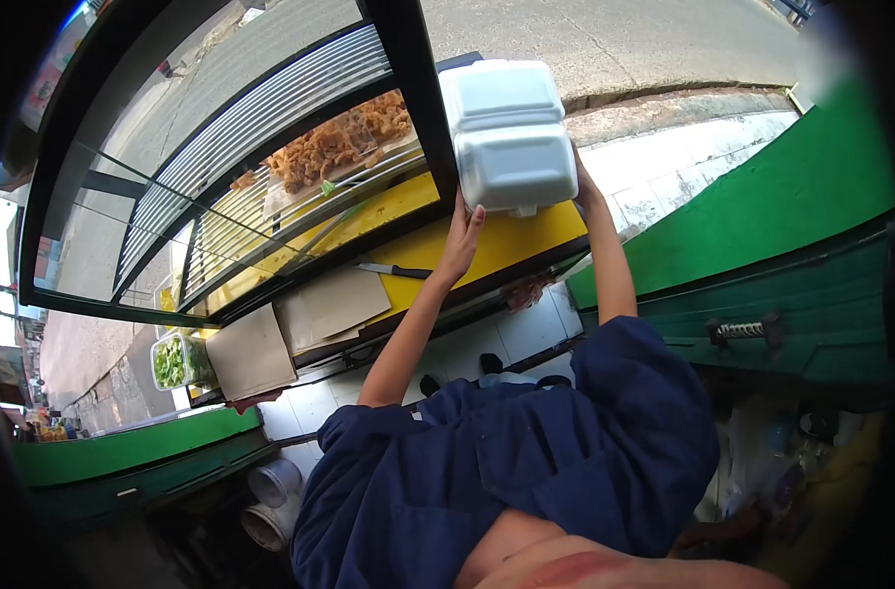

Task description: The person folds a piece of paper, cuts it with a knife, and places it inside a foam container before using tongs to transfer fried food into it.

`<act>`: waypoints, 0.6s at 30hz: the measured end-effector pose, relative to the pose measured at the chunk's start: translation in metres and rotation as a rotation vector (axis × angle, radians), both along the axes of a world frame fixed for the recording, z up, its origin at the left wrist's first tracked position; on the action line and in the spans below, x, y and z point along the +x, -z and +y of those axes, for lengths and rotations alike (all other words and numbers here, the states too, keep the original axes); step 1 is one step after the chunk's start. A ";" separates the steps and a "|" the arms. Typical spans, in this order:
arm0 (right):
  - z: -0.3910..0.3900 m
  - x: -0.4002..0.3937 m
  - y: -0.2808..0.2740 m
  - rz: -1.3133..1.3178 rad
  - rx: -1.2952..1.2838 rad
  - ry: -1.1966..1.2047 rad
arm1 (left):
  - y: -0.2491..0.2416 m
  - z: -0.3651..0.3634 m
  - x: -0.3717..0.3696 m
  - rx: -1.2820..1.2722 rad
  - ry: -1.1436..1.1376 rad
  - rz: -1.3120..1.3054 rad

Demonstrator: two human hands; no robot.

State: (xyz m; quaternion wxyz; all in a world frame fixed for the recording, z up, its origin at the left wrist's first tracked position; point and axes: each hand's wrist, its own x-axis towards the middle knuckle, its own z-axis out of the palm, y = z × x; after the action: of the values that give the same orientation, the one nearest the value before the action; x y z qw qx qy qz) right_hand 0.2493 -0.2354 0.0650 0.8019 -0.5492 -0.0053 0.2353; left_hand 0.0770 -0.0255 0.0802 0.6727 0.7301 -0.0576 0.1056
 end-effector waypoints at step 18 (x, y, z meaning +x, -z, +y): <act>-0.017 -0.201 0.103 -0.001 -0.030 -0.012 | 0.011 -0.019 -0.029 -0.280 -0.095 0.137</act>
State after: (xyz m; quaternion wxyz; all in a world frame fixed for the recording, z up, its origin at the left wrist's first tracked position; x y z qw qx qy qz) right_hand 0.0483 -0.2528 -0.0376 0.7921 -0.5613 -0.0058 0.2399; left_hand 0.0475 -0.0444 0.0697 0.7644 0.6366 0.0381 0.0943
